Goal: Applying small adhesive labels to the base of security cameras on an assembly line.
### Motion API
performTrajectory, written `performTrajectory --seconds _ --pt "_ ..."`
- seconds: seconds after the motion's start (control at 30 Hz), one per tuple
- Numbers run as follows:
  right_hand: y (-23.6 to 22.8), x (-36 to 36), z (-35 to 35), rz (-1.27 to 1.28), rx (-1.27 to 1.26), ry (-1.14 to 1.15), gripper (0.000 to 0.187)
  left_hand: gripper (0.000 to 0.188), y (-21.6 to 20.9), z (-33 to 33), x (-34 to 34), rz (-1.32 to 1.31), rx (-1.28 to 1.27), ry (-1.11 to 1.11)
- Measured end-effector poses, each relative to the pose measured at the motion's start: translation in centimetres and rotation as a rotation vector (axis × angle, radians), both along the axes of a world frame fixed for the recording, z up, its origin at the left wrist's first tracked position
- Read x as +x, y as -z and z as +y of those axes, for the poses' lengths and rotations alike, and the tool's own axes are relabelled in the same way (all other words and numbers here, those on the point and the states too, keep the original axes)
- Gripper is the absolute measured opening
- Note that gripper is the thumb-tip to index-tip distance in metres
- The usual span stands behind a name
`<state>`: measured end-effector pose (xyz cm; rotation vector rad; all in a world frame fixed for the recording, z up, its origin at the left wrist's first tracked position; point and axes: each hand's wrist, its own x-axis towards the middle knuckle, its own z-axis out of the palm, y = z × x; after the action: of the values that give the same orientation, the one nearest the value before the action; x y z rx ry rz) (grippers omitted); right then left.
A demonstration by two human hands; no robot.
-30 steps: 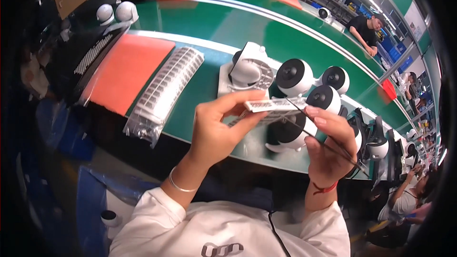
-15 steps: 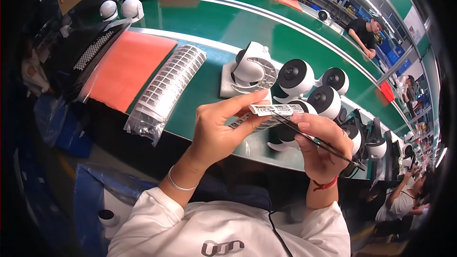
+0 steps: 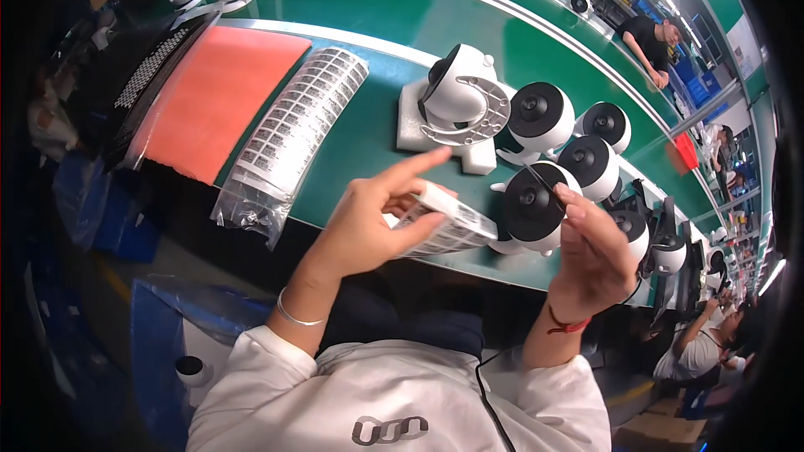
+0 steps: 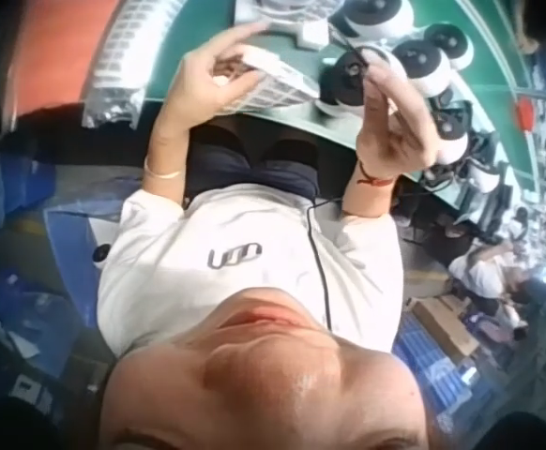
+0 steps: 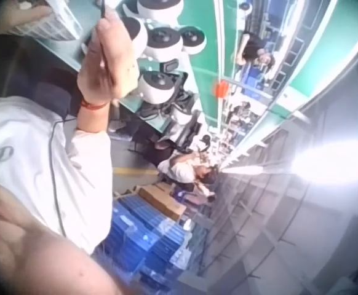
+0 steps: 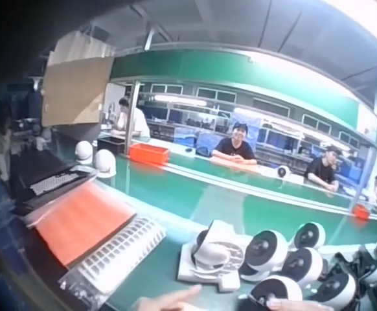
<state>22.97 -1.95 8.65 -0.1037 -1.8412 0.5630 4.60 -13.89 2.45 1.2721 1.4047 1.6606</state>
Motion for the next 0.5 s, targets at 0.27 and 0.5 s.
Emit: performTrajectory --seconds 0.27,0.5 --pt "7.4 -3.5 0.9 -0.274 0.132 0.211 0.035 0.087 2.5 4.2 -3.7 0.262 -0.375 -0.005" --pt "8.9 -4.6 3.4 -0.434 0.273 0.189 0.033 0.085 3.4 5.1 -4.4 0.347 -0.383 -0.036"
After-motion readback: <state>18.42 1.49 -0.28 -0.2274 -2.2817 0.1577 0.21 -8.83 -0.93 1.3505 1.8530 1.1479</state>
